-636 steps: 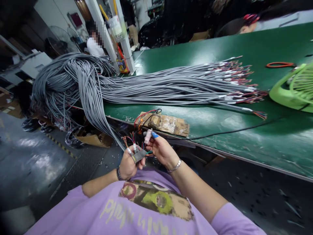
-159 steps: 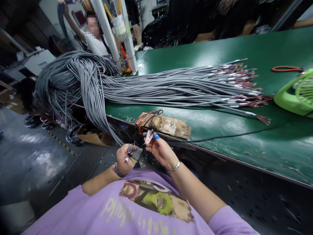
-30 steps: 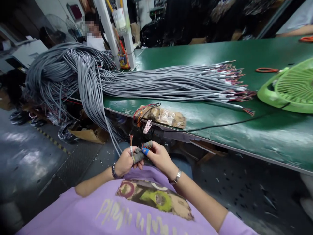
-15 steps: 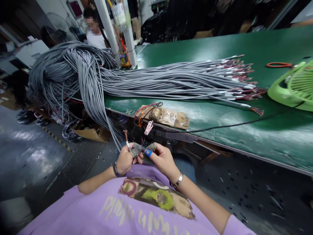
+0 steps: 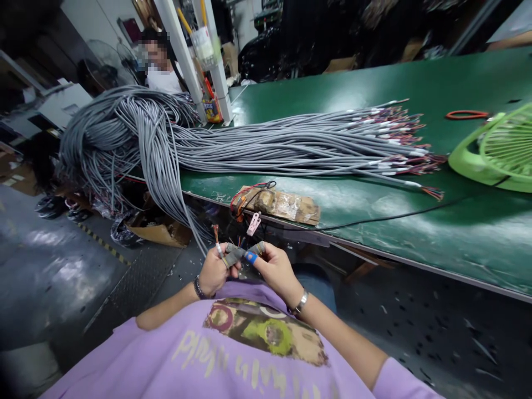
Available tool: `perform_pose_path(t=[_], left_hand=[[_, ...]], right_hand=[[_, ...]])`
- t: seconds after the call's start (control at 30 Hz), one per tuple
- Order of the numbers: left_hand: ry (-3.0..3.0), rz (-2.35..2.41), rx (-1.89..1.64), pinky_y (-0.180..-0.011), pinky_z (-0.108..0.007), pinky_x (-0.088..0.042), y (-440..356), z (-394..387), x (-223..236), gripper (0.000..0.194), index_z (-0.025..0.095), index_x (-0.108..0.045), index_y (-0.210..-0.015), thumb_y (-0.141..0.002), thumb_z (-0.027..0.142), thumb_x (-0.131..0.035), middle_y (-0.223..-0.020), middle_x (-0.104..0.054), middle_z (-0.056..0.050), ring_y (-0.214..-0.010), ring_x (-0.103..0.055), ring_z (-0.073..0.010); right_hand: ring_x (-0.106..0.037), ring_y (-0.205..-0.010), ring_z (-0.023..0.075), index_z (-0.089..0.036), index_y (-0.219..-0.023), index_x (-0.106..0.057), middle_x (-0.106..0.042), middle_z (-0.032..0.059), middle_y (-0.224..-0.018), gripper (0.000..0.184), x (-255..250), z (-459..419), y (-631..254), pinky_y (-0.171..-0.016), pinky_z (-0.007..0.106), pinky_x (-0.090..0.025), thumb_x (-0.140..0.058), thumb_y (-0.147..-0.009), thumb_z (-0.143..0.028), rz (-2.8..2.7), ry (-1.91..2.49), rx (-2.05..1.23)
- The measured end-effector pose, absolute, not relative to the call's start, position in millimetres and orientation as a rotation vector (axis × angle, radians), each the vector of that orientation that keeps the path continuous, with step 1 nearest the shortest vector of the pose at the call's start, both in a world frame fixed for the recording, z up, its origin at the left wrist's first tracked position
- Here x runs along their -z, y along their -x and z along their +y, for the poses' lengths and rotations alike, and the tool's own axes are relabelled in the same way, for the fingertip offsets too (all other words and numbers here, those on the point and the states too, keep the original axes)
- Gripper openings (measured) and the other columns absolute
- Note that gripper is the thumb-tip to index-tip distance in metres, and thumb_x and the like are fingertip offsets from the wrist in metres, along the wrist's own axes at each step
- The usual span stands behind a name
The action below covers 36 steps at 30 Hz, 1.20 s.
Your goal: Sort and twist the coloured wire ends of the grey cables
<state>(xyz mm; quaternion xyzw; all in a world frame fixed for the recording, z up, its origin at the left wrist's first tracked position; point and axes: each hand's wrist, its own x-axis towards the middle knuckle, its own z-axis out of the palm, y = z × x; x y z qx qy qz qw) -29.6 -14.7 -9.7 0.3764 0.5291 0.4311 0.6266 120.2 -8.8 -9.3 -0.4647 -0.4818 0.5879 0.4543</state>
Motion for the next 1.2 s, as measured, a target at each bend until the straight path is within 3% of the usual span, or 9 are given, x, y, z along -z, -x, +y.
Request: perform_pose_path(t=[0.27, 0.47, 0.6, 0.7, 0.83, 1.2], left_hand=[[-0.791, 1.248, -1.078, -0.031, -0.019, -0.017, 28, -9, 6, 0.042, 0.014, -0.062, -0.068, -0.058, 0.052, -0.074, -0.049, -0.057, 0.002, -0.029, -0.04, -0.0046], [-0.985, 1.289, -1.024, -0.033, -0.019, -0.023, 35, -10, 6, 0.039, 0.016, -0.056, -0.065, -0.064, 0.051, -0.073, -0.048, -0.055, 0.004, -0.03, -0.04, -0.005], [-1.046, 1.25, -0.915, -0.033, -0.018, -0.025, 35, -11, 1, 0.045, 0.017, -0.051, -0.059, -0.06, 0.056, -0.074, -0.045, -0.052, 0.005, -0.03, -0.04, -0.0049], [-1.04, 1.237, -0.859, -0.032, -0.018, -0.026, 33, -11, -3, 0.05, 0.018, -0.05, -0.058, -0.054, 0.059, -0.077, -0.043, -0.052, 0.005, -0.03, -0.04, -0.0053], [-1.033, 1.229, -0.82, -0.031, -0.018, -0.026, 32, -11, 0, 0.05, 0.017, -0.052, -0.059, -0.052, 0.06, -0.078, -0.043, -0.053, 0.005, -0.029, -0.04, -0.0057], [-0.997, 1.215, -1.017, -0.03, -0.017, -0.023, 39, -11, 22, 0.037, 0.016, -0.057, -0.066, -0.069, 0.05, -0.071, -0.046, -0.054, 0.005, -0.029, -0.039, -0.0043]], right_hand=[[-0.045, -0.052, 0.0126, -0.02, -0.06, -0.059, -0.052, -0.0008, -0.055, 0.027, 12, -10, -121, -0.051, 0.026, -0.035, -0.061, -0.08, -0.037, -1.66, 1.027, -0.972], [-0.051, -0.059, 0.0148, -0.021, -0.075, -0.063, -0.062, 0.0014, -0.068, 0.031, 12, -1, -132, -0.054, 0.027, -0.043, -0.06, -0.078, -0.052, -1.446, 1.069, -1.449], [-0.051, -0.061, 0.0145, -0.02, -0.075, -0.064, -0.062, 0.0005, -0.069, 0.037, 3, 6, -129, -0.056, 0.027, -0.042, -0.07, -0.066, -0.055, -1.276, 1.09, -1.631], [-0.05, -0.06, 0.0134, -0.02, -0.069, -0.062, -0.061, -0.0011, -0.065, 0.036, 3, 7, -124, -0.059, 0.028, -0.042, -0.077, -0.059, -0.051, -1.203, 1.104, -1.663], [-0.046, -0.056, 0.0115, -0.019, -0.066, -0.062, -0.058, -0.0025, -0.06, 0.034, 8, 3, -120, -0.056, 0.027, -0.039, -0.077, -0.059, -0.049, -1.114, 1.124, -1.664], [-0.037, -0.049, 0.0095, -0.02, -0.059, -0.059, -0.049, -0.0052, -0.051, 0.029, 12, -1, -122, -0.048, 0.025, -0.031, -0.076, -0.058, -0.042, -0.898, 1.149, -1.743]])
